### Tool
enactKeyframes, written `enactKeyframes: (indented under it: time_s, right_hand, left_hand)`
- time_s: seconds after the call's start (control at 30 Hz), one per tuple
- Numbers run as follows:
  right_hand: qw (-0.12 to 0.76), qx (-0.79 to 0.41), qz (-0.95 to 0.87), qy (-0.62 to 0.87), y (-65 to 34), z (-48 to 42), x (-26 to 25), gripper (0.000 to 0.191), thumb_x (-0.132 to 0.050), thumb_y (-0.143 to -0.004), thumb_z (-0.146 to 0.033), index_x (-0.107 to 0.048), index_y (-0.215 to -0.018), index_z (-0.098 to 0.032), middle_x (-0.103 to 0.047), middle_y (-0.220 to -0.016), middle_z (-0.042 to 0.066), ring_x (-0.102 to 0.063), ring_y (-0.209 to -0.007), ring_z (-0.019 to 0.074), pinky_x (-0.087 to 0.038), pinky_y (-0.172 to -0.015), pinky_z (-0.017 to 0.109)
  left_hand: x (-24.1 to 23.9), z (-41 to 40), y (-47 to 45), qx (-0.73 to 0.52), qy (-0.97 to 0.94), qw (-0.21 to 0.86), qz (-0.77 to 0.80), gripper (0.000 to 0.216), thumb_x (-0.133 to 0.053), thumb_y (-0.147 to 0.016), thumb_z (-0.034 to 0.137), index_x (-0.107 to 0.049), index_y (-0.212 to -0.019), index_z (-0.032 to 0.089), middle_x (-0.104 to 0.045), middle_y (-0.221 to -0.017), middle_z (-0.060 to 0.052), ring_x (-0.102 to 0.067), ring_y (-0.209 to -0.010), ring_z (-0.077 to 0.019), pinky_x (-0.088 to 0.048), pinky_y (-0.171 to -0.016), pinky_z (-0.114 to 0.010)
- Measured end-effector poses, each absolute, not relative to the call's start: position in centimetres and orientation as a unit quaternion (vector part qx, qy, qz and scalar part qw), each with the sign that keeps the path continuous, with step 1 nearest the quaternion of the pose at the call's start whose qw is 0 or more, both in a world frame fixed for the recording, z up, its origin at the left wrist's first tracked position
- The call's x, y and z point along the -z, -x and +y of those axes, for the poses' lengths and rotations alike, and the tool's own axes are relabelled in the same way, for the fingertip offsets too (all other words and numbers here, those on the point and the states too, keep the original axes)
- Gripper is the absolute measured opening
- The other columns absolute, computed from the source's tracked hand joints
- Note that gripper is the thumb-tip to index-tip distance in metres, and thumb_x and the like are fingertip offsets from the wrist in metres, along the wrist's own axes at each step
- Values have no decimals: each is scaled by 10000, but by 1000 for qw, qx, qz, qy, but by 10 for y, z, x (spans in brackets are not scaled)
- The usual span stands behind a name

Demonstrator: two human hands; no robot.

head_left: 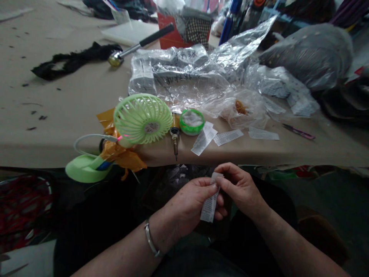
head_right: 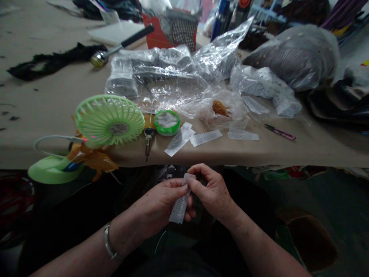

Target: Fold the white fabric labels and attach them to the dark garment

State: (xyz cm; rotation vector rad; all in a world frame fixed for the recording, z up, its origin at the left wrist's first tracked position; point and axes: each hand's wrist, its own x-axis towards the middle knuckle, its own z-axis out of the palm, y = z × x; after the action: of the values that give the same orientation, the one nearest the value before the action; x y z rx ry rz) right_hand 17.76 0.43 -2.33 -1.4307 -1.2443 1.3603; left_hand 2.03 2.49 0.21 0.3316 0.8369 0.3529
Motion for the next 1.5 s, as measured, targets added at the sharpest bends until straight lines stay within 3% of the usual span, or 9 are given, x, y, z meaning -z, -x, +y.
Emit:
enactKeyframes:
  time_s: [0.1,0.3,0.4,0.6,0.77,0.93,1.1,1.23,1.5]
  right_hand:
    - [413,-539,-505,533,-181,4,26,343,-661,-824,-316,-619,-1156,-240,-663,-1032,35,-631,-885,142,-507,-790,248]
    - [343,-780,-410,324,-190,17,37,502,-772,-701,-422,-651,-1137,-206,-665,-1095,75,-656,-935,182,-533,-832,300]
    - [353,-828,-357,252,-186,22,42,377,-813,-647,-352,-692,-957,-173,-620,-1215,94,-624,-1076,214,-503,-915,322]
    - [367,-844,-308,240,-179,22,43,219,-778,-709,-283,-664,-854,-166,-632,-1199,84,-655,-1002,184,-544,-822,283]
    - [396,-680,-475,394,-183,16,32,363,-668,-819,-321,-619,-1166,-230,-666,-1055,48,-652,-872,148,-547,-769,265]
    - [368,-349,-705,496,-183,8,20,321,-569,-903,-291,-593,-1211,-204,-603,-1205,101,-571,-1128,218,-485,-969,362]
    - [341,-285,-754,484,-180,6,21,309,-532,-925,-295,-588,-1208,-184,-618,-1162,109,-584,-1095,219,-510,-925,358]
    - [375,-389,-664,517,-173,7,21,319,-557,-913,-296,-570,-1220,-214,-647,-1122,69,-630,-1007,179,-517,-882,300]
    - [406,-672,-383,488,-147,19,22,199,-668,-825,-352,-605,-824,-163,-616,-640,-25,-571,-512,81,-479,-507,179]
  left_hand:
    - [-2,25,-18,-172,-163,890,391,205,-618,-831,314,-573,-788,118,-561,-659,-14,-573,-527,-106,-459,-517,-208]
    - [0,22,-14,-143,-178,912,340,299,-681,-771,399,-596,-751,113,-567,-655,-23,-561,-506,-100,-446,-501,-199]
    - [0,19,-14,-122,-195,916,328,349,-675,-771,445,-608,-717,107,-571,-624,-36,-559,-506,-101,-449,-518,-204]
    - [-1,18,-16,-121,-209,894,378,328,-638,-810,422,-579,-692,121,-566,-602,-30,-541,-493,-100,-420,-507,-207]
    - [1,20,-14,-156,-208,886,383,298,-606,-834,392,-560,-705,128,-545,-608,-13,-523,-491,-89,-407,-499,-198]
    - [0,24,-10,-177,-193,886,382,255,-647,-813,374,-567,-783,134,-542,-634,-1,-551,-526,-100,-427,-516,-202]
    - [1,23,-8,-183,-181,882,396,226,-652,-810,348,-581,-844,136,-553,-650,-3,-561,-526,-104,-427,-514,-202]
    - [0,22,-5,-198,-185,876,398,234,-640,-811,350,-563,-769,134,-533,-643,0,-551,-518,-97,-413,-503,-192]
    - [-8,20,6,-231,-229,834,446,234,-574,-846,356,-573,-748,144,-542,-620,-6,-520,-521,-97,-395,-521,-200]
